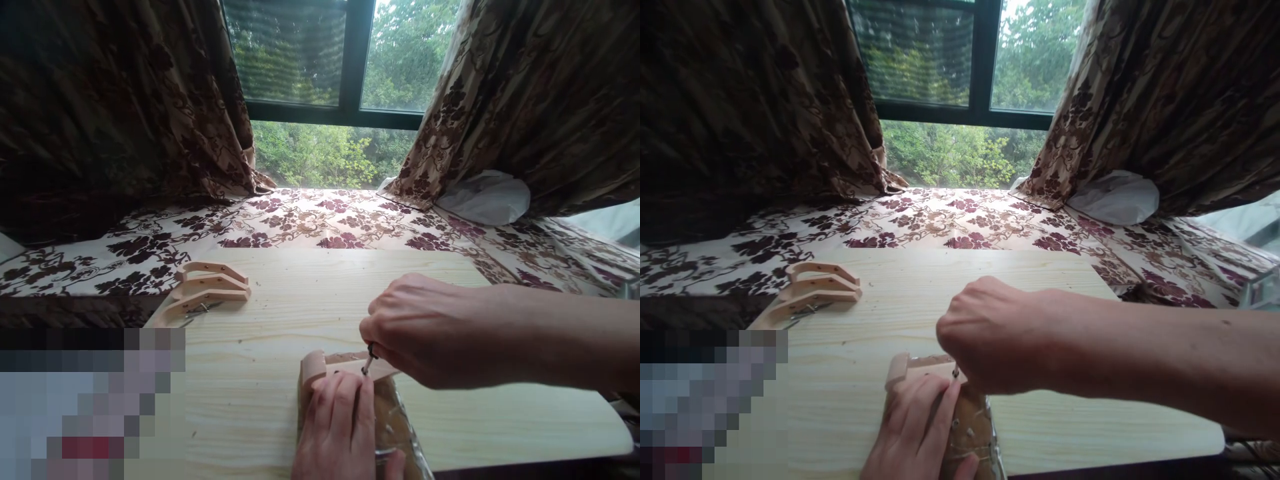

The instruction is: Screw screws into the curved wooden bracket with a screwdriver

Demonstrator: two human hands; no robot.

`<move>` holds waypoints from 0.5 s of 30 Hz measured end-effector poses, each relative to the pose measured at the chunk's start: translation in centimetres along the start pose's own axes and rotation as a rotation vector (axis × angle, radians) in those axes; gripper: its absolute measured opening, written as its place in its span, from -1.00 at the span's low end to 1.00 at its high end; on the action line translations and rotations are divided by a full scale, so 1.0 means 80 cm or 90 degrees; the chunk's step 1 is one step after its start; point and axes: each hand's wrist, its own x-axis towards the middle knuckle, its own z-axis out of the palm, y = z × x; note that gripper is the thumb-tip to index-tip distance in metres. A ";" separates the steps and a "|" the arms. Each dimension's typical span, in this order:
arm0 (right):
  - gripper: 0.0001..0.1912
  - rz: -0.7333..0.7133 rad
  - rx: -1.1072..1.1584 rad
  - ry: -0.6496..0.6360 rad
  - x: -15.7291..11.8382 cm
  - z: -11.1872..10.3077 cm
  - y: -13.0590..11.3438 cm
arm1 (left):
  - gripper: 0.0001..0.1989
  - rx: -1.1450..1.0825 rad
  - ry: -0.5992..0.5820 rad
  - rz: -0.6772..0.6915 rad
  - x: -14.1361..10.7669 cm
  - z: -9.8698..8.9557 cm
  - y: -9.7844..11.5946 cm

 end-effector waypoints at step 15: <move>-0.85 -0.115 -0.017 0.001 -0.022 -0.014 -0.012 | -0.57 0.012 0.013 0.000 -0.002 0.001 -0.003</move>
